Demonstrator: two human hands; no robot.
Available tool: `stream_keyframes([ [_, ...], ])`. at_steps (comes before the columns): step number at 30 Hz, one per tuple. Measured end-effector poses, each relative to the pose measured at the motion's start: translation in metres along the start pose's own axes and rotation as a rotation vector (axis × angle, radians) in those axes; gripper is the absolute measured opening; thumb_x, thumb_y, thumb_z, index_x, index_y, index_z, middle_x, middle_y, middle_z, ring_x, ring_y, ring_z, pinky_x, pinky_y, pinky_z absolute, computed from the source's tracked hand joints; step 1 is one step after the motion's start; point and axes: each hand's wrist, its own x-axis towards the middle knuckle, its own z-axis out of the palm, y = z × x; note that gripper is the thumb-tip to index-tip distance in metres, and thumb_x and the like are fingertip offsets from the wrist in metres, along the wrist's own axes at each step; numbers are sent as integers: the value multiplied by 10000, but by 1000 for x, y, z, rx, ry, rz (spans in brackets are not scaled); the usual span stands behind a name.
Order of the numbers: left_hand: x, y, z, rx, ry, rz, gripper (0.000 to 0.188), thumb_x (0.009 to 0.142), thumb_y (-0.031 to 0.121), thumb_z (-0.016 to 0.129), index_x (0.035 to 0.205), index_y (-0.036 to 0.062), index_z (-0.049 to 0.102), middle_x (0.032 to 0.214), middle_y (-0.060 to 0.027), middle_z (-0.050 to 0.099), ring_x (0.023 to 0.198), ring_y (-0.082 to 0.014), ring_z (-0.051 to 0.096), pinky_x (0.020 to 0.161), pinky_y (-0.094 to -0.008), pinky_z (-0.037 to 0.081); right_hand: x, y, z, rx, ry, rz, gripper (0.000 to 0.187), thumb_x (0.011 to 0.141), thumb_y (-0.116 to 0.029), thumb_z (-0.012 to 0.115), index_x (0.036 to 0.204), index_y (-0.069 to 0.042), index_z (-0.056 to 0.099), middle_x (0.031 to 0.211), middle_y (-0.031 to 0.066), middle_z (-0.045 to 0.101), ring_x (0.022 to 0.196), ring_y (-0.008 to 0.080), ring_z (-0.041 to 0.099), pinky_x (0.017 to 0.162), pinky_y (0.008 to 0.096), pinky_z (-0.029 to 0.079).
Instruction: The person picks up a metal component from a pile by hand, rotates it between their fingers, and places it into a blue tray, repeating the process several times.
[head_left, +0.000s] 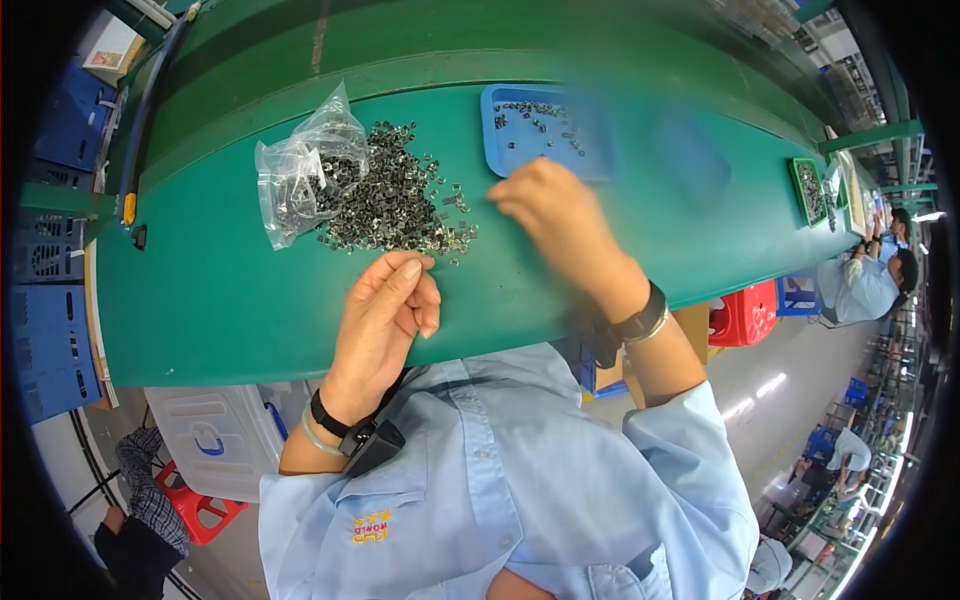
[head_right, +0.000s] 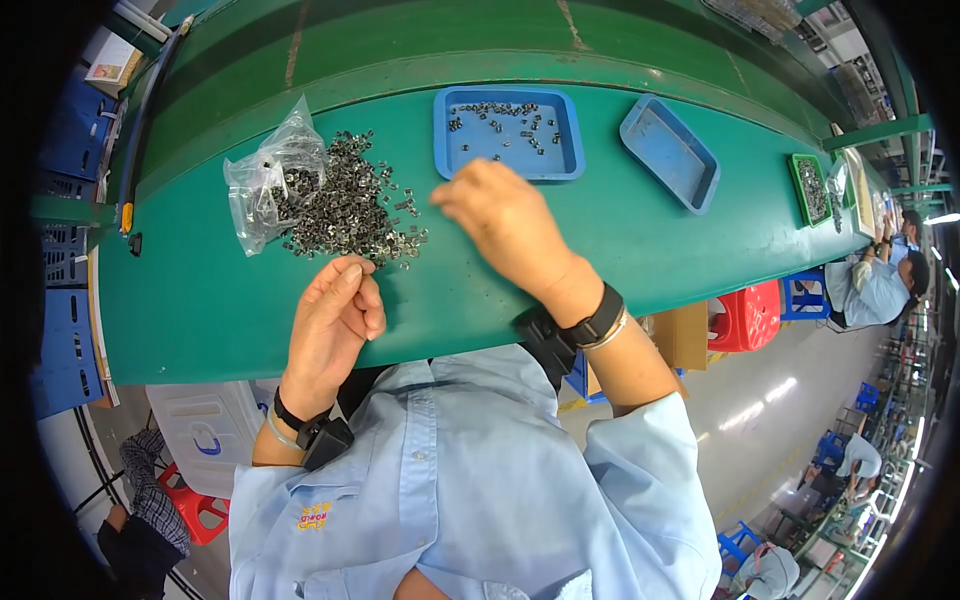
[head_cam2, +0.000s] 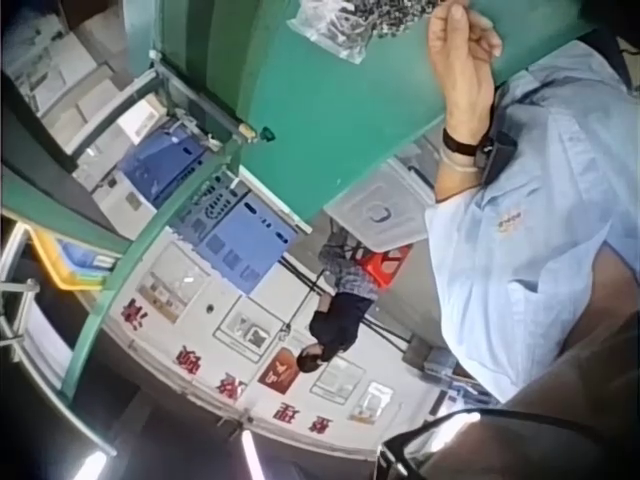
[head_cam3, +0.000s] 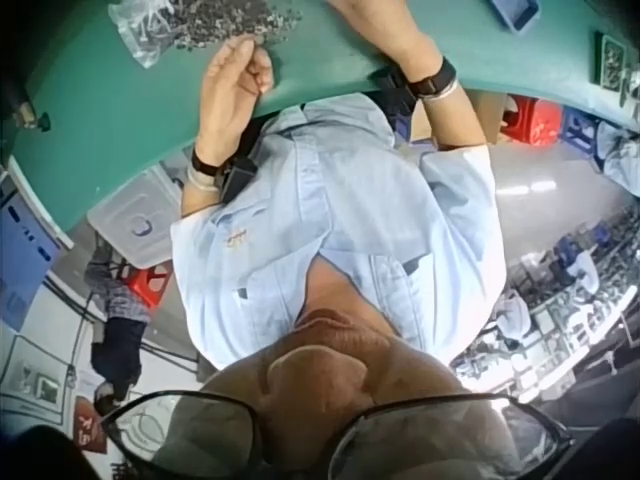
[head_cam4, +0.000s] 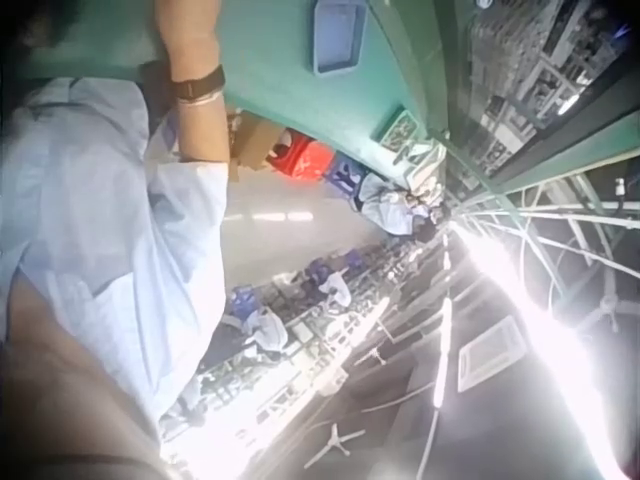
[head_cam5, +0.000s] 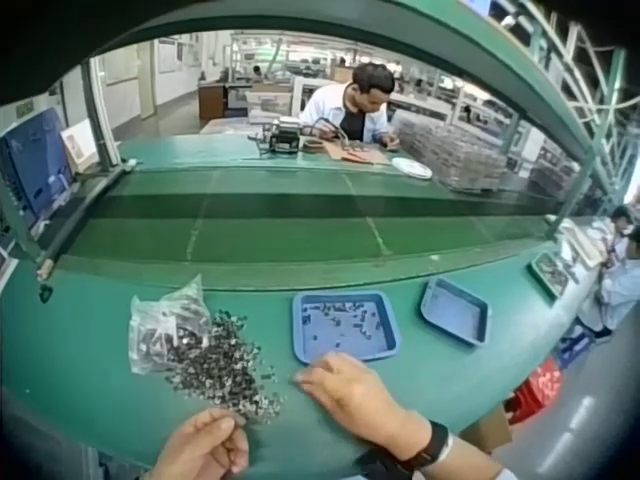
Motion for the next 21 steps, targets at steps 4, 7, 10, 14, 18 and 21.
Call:
stream_keyframes([
  [4, 2, 1, -1, 10, -20, -14, 173, 962, 165, 482, 1023, 21, 558, 740, -50, 585, 595, -104, 528, 518, -231, 416, 2, -16, 9, -39, -196, 1, 139, 785, -90, 653, 921, -69, 660, 854, 67, 578, 853, 269, 556, 728, 352, 471],
  [7, 2, 2, 1, 40, -21, -20, 172, 958, 164, 494, 1028, 21, 556, 746, -48, 586, 599, -99, 532, 517, -224, 421, 1, -11, 11, -22, -184, 4, 123, 785, -93, 656, 905, -71, 662, 847, 61, 580, 841, 259, 559, 728, 347, 471],
  [10, 3, 2, 8, 88, -6, -22, 172, 951, 163, 511, 1039, 21, 552, 755, -45, 587, 605, -94, 540, 517, -215, 426, 0, -12, 5, 51, -160, 31, 104, 785, -94, 659, 885, -69, 662, 841, 58, 582, 829, 248, 563, 723, 340, 472],
  [14, 14, 0, 21, 234, -18, -21, 188, 937, 164, 541, 1059, 20, 541, 766, -47, 590, 616, -94, 555, 511, -207, 433, -1, -24, -7, 198, -110, 116, 77, 786, -93, 663, 854, -58, 660, 834, 56, 583, 810, 232, 570, 704, 327, 474],
  [18, 23, -4, 27, 289, -27, -43, 203, 928, 162, 557, 1072, 20, 532, 774, -58, 596, 610, -99, 563, 500, -204, 433, -4, -32, -11, 249, -83, 146, 74, 788, -82, 664, 854, -50, 658, 834, 58, 582, 793, 221, 575, 683, 312, 476],
  [21, 25, -5, 30, 227, -60, -61, 210, 926, 169, 563, 1071, 20, 531, 790, -70, 604, 595, -104, 560, 496, -216, 434, -9, -38, -11, 254, -59, 120, 96, 788, -66, 664, 882, -52, 656, 837, 63, 579, 788, 218, 578, 675, 306, 478],
])
